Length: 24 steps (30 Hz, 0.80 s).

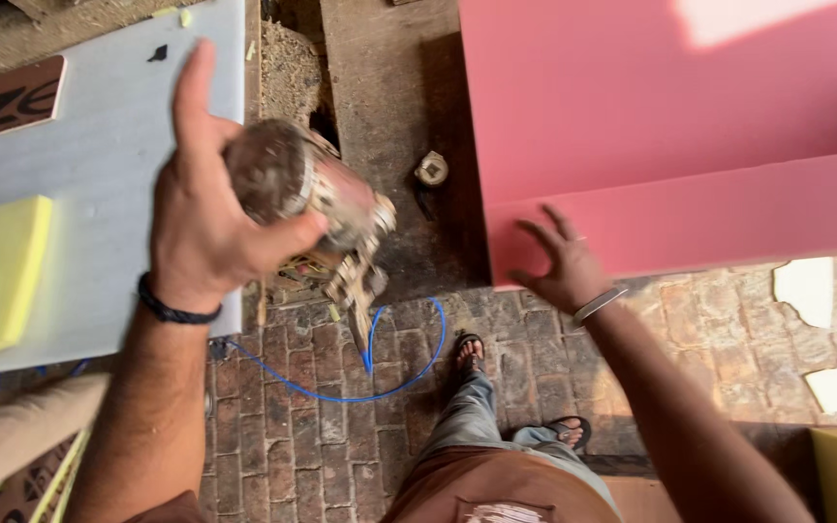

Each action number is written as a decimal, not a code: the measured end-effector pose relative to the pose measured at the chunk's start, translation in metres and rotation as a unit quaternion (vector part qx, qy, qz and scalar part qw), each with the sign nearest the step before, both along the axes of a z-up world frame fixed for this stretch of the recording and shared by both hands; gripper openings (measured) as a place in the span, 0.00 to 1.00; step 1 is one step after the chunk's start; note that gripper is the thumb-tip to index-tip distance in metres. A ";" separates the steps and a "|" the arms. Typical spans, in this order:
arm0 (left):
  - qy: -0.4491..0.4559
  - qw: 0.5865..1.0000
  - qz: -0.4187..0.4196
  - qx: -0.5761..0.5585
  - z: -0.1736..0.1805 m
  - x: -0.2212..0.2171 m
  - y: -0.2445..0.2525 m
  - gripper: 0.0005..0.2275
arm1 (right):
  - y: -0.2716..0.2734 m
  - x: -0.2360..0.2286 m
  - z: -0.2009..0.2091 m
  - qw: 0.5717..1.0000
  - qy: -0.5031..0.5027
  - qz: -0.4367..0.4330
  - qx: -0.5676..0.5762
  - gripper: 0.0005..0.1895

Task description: The person measures and marks a pink foam sheet, then uses a long knife and a wooden straightedge to cut it into strips. The person stacks the cut pieces and uses a handheld air tool to smooth the cut edges.

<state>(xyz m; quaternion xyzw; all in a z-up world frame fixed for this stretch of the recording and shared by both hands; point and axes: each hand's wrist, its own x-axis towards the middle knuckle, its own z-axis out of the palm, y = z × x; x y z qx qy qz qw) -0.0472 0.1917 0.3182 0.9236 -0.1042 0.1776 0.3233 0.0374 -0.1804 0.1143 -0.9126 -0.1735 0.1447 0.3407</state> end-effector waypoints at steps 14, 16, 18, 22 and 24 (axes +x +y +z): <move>0.068 0.975 -0.203 -0.066 -0.063 0.000 -0.359 0.68 | -0.151 -0.165 -0.024 0.894 -0.271 -0.325 0.151 0.44; -0.048 0.963 -0.256 0.063 -0.068 0.013 -0.379 0.68 | -0.199 -0.178 -0.023 0.910 -0.243 -0.306 0.141 0.41; 0.102 0.944 -0.305 0.074 -0.074 0.028 -0.389 0.68 | -0.226 -0.188 -0.027 0.921 -0.212 -0.288 0.155 0.37; 0.164 0.914 -0.372 0.006 -0.100 0.050 -0.393 0.64 | -0.249 -0.202 -0.043 0.891 -0.108 -0.364 0.247 0.33; 0.204 0.931 -0.301 0.040 -0.118 0.070 -0.389 0.59 | -0.255 -0.204 -0.051 0.849 -0.053 -0.429 0.305 0.32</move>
